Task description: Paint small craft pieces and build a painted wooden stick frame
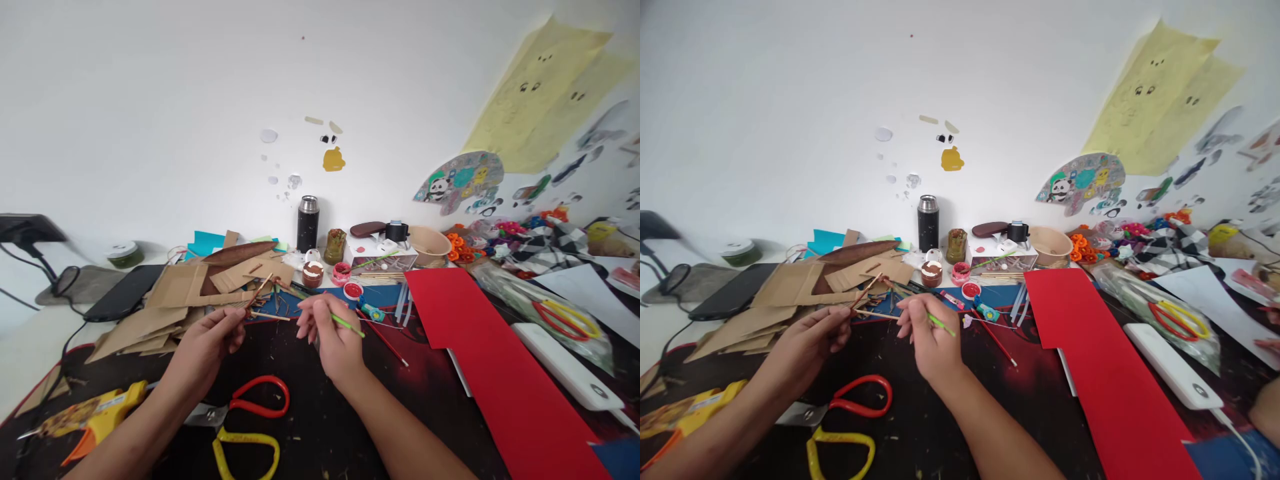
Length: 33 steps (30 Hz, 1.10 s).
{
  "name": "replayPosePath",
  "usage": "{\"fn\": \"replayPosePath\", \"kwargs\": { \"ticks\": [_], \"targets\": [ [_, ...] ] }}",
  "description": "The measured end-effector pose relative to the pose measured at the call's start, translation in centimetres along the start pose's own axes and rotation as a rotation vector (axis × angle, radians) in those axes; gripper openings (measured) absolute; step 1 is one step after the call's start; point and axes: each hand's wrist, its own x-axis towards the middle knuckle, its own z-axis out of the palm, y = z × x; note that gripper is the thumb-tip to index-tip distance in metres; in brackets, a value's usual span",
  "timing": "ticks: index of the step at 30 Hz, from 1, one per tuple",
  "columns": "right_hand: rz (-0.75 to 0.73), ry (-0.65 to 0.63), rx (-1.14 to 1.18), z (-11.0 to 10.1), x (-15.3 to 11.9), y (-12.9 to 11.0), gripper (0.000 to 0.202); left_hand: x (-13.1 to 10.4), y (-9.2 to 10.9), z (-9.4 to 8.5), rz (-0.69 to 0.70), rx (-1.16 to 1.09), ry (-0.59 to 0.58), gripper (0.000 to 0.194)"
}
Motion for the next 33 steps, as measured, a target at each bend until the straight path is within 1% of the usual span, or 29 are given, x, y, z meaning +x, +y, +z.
{"fn": "replayPosePath", "kwargs": {
  "ticks": [3, 6, 8, 13, 15, 17, 21, 23, 25, 27, 30, 31, 33],
  "targets": [
    [-0.077, -0.124, -0.08, 0.3, -0.8, 0.3, 0.041, -0.2, 0.2, 0.2, -0.001, 0.01, -0.014, 0.055],
    [-0.121, -0.172, -0.133, 0.3, -0.9, 0.5, 0.039, -0.4, 0.4, 0.4, 0.003, 0.025, -0.015, 0.057],
    [-0.101, -0.142, -0.147, 0.2, -0.6, 0.6, 0.039, -0.5, 0.4, 0.4, 0.012, 0.04, -0.015, 0.058],
    [0.014, 0.024, -0.098, -0.3, 0.3, 0.9, 0.048, -0.5, 0.4, 0.5, 0.02, 0.079, -0.023, 0.06],
    [0.023, 0.044, -0.071, -0.3, 0.4, 0.7, 0.049, -0.4, 0.4, 0.4, 0.031, 0.086, -0.019, 0.06],
    [-0.004, 0.004, -0.073, -0.2, 0.0, 0.4, 0.047, -0.4, 0.4, 0.3, 0.041, 0.096, -0.027, 0.06],
    [-0.087, -0.171, -0.15, 0.4, -0.8, 0.1, 0.041, -0.4, 0.4, 0.3, 0.049, 0.124, -0.033, 0.06],
    [-0.089, -0.202, -0.193, 0.5, -0.9, 0.3, 0.04, -0.4, 0.3, 0.3, 0.067, 0.15, -0.036, 0.058],
    [-0.049, -0.159, -0.199, 0.4, -0.7, 0.7, 0.04, -0.4, 0.2, 0.2, 0.081, 0.175, -0.047, 0.057],
    [0.001, -0.078, -0.181, 0.2, -0.2, 1.1, 0.042, -0.3, 0.0, 0.1, 0.088, 0.187, -0.06, 0.056],
    [0.022, 0.021, -0.146, -0.1, 0.2, 1.2, 0.045, -0.2, -0.2, -0.1, 0.098, 0.199, -0.052, 0.054],
    [0.016, 0.031, -0.136, -0.1, 0.2, 1.1, 0.046, -0.1, -0.2, -0.2, 0.1, 0.205, -0.043, 0.054],
    [-0.006, 0.004, -0.127, 0.0, -0.1, 0.8, 0.046, -0.1, -0.2, -0.2, 0.098, 0.219, -0.026, 0.053]
  ]
}}
